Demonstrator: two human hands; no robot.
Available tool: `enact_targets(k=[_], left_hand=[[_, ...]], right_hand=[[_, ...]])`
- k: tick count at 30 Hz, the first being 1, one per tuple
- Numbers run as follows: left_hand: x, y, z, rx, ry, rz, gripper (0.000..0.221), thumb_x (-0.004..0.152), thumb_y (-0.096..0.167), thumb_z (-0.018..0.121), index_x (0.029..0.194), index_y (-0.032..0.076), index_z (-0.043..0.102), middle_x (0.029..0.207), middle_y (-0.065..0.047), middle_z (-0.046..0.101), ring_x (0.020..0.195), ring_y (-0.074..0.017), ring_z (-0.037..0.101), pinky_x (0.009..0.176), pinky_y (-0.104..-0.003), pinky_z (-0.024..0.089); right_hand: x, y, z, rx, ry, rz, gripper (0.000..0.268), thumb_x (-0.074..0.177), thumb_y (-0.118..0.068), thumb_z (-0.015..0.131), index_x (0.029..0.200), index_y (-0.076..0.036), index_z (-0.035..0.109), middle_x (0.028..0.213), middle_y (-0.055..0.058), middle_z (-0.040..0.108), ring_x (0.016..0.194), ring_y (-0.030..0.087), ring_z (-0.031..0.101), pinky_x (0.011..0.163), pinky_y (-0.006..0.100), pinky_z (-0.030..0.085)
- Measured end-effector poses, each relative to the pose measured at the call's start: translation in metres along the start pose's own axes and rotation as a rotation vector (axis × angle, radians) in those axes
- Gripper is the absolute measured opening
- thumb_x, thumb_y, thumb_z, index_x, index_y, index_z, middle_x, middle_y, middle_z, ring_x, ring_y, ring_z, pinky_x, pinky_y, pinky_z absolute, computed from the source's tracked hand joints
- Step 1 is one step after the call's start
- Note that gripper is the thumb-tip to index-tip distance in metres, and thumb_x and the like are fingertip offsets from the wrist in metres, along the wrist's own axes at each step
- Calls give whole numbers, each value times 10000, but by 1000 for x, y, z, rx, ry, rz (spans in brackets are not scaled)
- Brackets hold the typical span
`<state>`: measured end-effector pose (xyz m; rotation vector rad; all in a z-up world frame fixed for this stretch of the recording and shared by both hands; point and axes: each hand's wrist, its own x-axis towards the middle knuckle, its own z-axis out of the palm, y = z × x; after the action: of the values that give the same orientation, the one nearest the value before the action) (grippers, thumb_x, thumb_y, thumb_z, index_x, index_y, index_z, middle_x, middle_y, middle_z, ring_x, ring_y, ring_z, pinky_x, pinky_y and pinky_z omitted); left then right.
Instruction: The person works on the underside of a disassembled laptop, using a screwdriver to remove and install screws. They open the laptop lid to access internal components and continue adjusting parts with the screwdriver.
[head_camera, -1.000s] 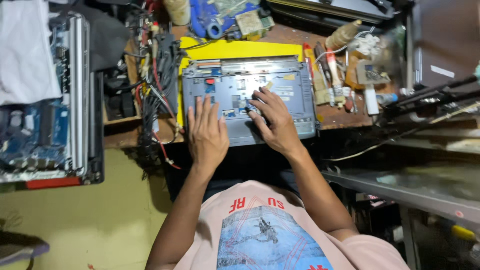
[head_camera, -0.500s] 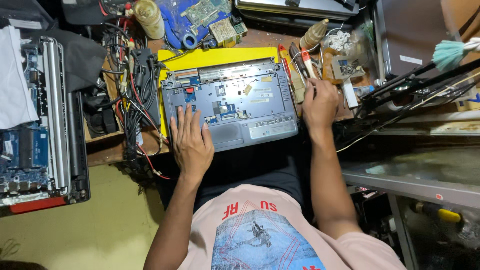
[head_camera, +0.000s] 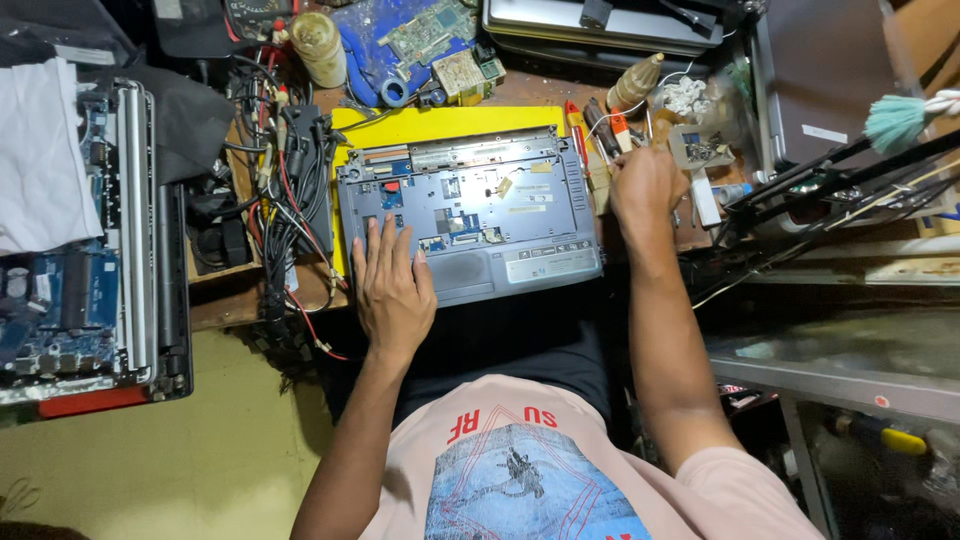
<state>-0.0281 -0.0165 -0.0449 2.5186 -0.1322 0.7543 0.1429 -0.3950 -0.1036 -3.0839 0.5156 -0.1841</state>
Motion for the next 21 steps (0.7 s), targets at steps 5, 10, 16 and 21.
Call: enact_targets(k=[5, 10, 16, 21], left_hand=[[1, 1, 1, 5, 19, 1, 357, 1062, 217, 482, 1295, 2, 646, 1443, -234, 591, 1404, -403, 493, 1202, -542, 272], [1, -1, 1, -4, 39, 16, 351, 1049, 194, 493, 1284, -18, 645, 1434, -253, 590, 1387, -426, 503, 1194, -546, 282], [-1, 0, 1, -14, 56, 6, 335, 1038, 170, 505, 1267, -28, 649, 1417, -261, 595, 1383, -434, 502, 1193, -558, 288], [3, 5, -8, -58, -12, -32, 327, 1026, 121, 495, 1267, -40, 648, 1408, -273, 598, 1401, -433, 483, 1207, -562, 263]], right_hand=[[17, 11, 20, -37, -21, -16, 117, 862, -465, 751, 959, -426, 804, 905, 75, 754, 890, 339, 755, 759, 478, 623], [6, -13, -53, -102, -111, -101, 175, 873, -370, 803, 991, -246, 837, 971, 171, 765, 991, 377, 743, 843, 500, 600], [13, -17, -58, -18, -142, -176, 411, 832, -396, 835, 1088, -74, 816, 1053, 237, 704, 1049, 453, 696, 882, 600, 559], [-7, -15, -76, 11, -96, -269, 233, 875, -373, 822, 955, -155, 836, 957, 229, 672, 1002, 500, 682, 869, 559, 566]])
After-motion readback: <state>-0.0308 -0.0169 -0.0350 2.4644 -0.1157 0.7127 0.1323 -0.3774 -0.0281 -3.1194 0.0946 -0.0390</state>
